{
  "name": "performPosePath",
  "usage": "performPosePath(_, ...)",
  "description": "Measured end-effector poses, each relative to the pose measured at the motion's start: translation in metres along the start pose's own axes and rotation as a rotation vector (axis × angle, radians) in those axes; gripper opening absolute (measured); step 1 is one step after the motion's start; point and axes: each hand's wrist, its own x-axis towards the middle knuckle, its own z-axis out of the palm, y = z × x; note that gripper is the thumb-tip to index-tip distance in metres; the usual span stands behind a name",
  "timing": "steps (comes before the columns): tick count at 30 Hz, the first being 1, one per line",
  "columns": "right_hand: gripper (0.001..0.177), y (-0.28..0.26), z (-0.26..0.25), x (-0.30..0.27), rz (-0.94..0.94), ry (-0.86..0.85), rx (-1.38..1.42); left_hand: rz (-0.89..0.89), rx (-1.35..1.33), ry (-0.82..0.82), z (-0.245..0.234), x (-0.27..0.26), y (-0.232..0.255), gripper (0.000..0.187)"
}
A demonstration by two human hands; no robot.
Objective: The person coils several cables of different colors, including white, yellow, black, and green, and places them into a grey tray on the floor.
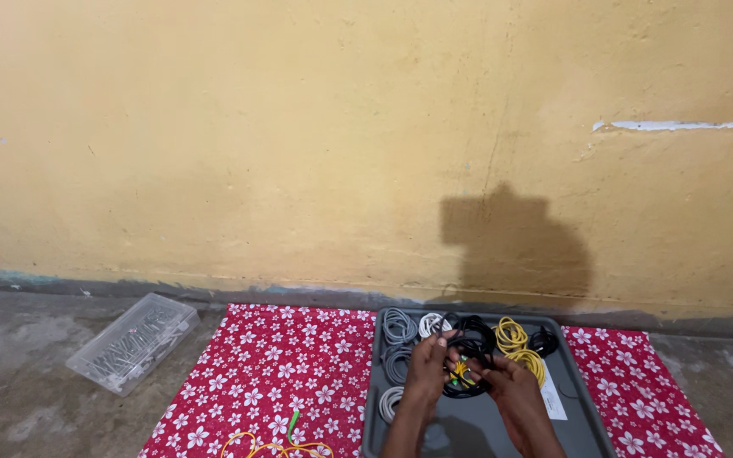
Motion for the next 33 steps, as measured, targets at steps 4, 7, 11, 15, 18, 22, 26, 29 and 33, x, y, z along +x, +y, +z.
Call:
performPosePath(4, 0.037, -0.009, 0.004, -0.007, 0.055, 0.046, -0.094, 0.037, 0.05, 0.129, -0.004, 0.004, -0.017, 0.033)
performPosePath(7, 0.04, -0.005, 0.001, -0.005, 0.095, 0.052, -0.041, -0.004, -0.02, 0.167, -0.013, 0.006, -0.026, 0.033)
performPosePath(11, 0.035, 0.029, -0.032, 0.021, 0.104, 0.065, -0.173, -0.027, 0.069, 0.176, -0.01, -0.01, -0.026, 0.027)
performPosePath(15, 0.03, 0.086, -0.074, 0.05, 0.052, 0.193, -0.475, -0.035, 0.344, 0.398, -0.003, -0.025, -0.038, 0.028)
performPosePath(18, 0.024, 0.112, -0.09, 0.057, 0.085, 0.167, -0.439, -0.026, 0.657, 0.462, -0.007, -0.032, -0.058, 0.026)
performPosePath(22, 0.024, 0.133, -0.092, 0.056, 0.103, 0.193, -0.335, -0.065, 0.719, 0.437, -0.005, -0.025, -0.082, 0.023)
performPosePath(26, 0.02, 0.146, -0.089, 0.059, 0.106, 0.313, -0.507, -0.076, 0.871, 0.367, -0.005, -0.013, -0.1, 0.025)
performPosePath(29, 0.023, 0.154, -0.088, 0.065, 0.136, 0.376, -0.712, -0.068, 0.971, 0.311, -0.008, -0.002, -0.111, 0.028)
performPosePath(33, 0.024, 0.165, -0.09, 0.069, 0.006, 0.423, -0.888, -0.065, 1.056, 0.238, -0.01, 0.006, -0.128, 0.034)
